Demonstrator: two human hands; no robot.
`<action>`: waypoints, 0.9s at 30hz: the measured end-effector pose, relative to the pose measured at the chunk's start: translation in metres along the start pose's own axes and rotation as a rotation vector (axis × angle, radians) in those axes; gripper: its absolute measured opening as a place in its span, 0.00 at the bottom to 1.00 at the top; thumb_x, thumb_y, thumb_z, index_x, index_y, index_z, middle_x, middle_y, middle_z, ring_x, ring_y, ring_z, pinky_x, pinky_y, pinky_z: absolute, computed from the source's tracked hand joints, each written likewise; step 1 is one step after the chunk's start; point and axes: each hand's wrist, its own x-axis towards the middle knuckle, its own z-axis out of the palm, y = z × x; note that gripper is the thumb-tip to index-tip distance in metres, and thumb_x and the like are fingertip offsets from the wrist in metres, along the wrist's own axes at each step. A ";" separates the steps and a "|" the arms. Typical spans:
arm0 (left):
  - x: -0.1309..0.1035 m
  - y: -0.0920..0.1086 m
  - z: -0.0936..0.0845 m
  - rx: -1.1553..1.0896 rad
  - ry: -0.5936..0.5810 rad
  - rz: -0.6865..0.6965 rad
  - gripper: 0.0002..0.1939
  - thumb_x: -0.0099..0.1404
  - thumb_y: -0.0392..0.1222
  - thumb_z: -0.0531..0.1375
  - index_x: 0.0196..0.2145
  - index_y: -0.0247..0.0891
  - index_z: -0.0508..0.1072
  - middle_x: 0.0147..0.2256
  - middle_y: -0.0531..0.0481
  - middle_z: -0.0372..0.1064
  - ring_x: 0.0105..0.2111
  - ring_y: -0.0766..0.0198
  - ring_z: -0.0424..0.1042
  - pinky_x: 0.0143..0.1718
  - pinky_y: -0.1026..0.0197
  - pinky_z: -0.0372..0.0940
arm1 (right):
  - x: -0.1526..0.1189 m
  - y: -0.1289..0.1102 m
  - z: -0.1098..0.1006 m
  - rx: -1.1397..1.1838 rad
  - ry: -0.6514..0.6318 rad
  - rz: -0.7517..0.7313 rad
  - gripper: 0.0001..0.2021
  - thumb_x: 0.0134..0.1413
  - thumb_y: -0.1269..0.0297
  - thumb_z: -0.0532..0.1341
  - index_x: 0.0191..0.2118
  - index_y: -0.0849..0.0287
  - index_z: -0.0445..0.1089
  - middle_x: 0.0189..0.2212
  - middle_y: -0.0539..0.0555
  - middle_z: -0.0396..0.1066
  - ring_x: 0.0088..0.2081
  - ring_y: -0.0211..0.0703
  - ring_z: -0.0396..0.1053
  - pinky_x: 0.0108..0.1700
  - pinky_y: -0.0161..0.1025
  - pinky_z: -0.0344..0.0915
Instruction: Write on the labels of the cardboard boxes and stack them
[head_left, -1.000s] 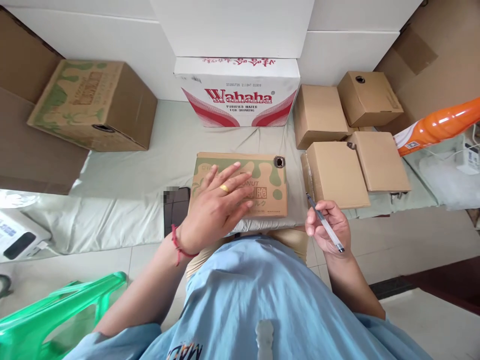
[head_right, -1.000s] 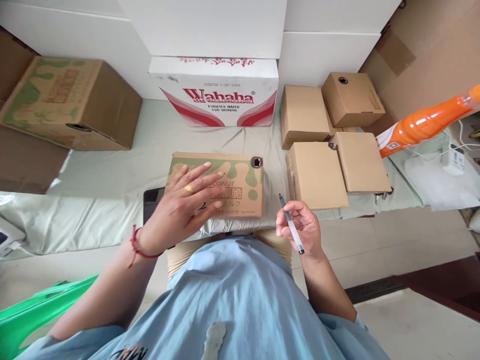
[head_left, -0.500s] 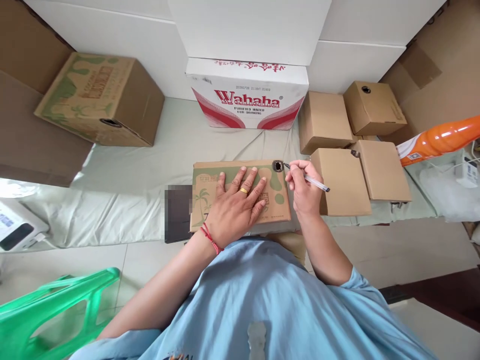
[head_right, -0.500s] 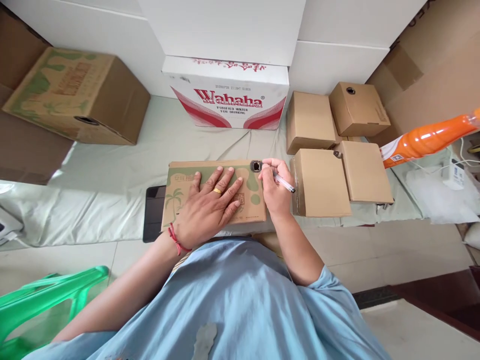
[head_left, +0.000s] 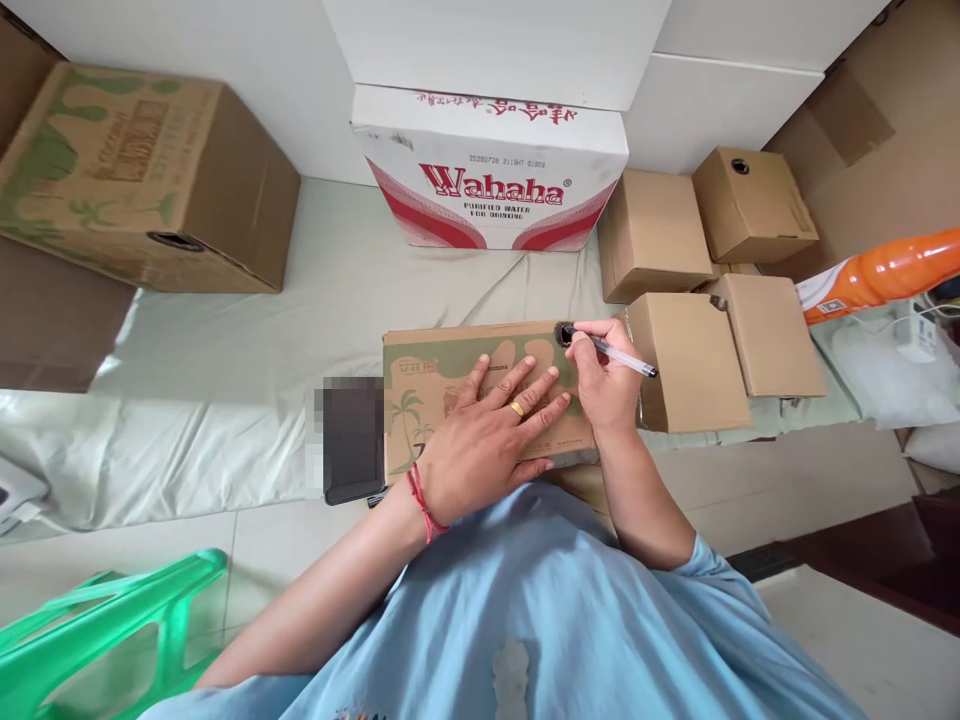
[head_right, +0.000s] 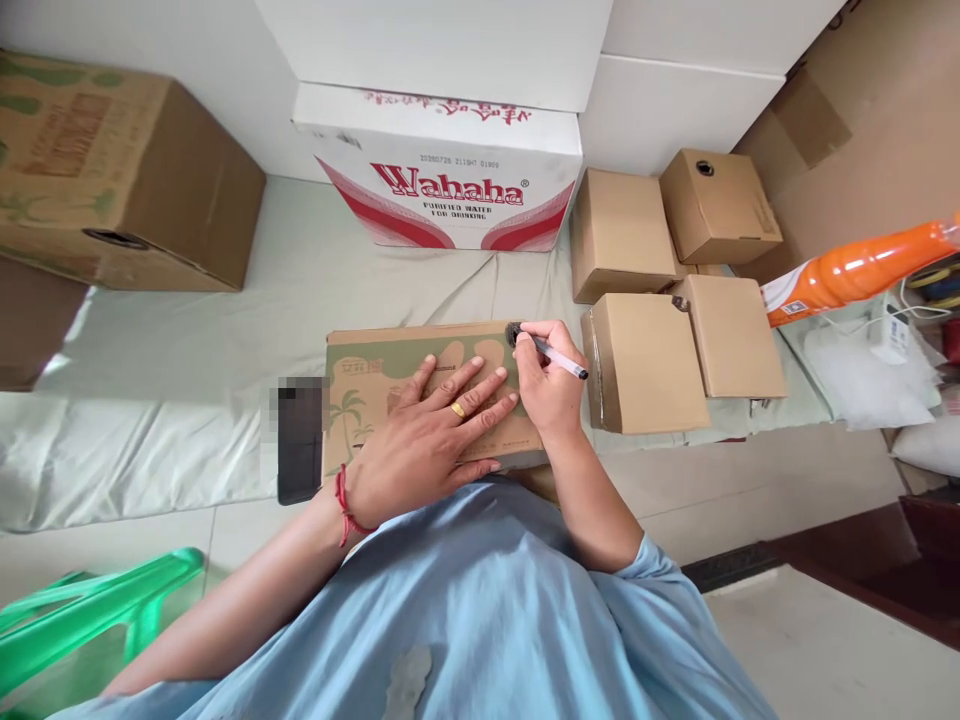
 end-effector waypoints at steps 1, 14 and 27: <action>0.000 0.000 0.000 -0.003 0.006 0.007 0.39 0.77 0.63 0.61 0.78 0.47 0.59 0.79 0.44 0.50 0.79 0.40 0.49 0.79 0.28 0.35 | 0.000 0.000 0.000 -0.012 0.000 -0.002 0.07 0.68 0.58 0.63 0.43 0.54 0.75 0.29 0.48 0.76 0.29 0.39 0.74 0.36 0.38 0.70; 0.001 0.001 0.000 -0.027 0.024 0.019 0.37 0.77 0.60 0.62 0.76 0.44 0.62 0.78 0.44 0.54 0.79 0.40 0.51 0.78 0.25 0.41 | 0.003 -0.002 -0.001 -0.132 -0.004 0.000 0.09 0.69 0.55 0.64 0.45 0.54 0.76 0.30 0.48 0.78 0.30 0.40 0.76 0.39 0.40 0.72; 0.001 0.000 0.002 -0.050 0.041 0.021 0.35 0.78 0.59 0.61 0.75 0.46 0.64 0.78 0.45 0.53 0.79 0.41 0.52 0.79 0.26 0.40 | 0.004 -0.006 -0.001 -0.154 -0.014 -0.017 0.06 0.66 0.60 0.63 0.40 0.54 0.76 0.27 0.47 0.76 0.27 0.39 0.72 0.35 0.39 0.69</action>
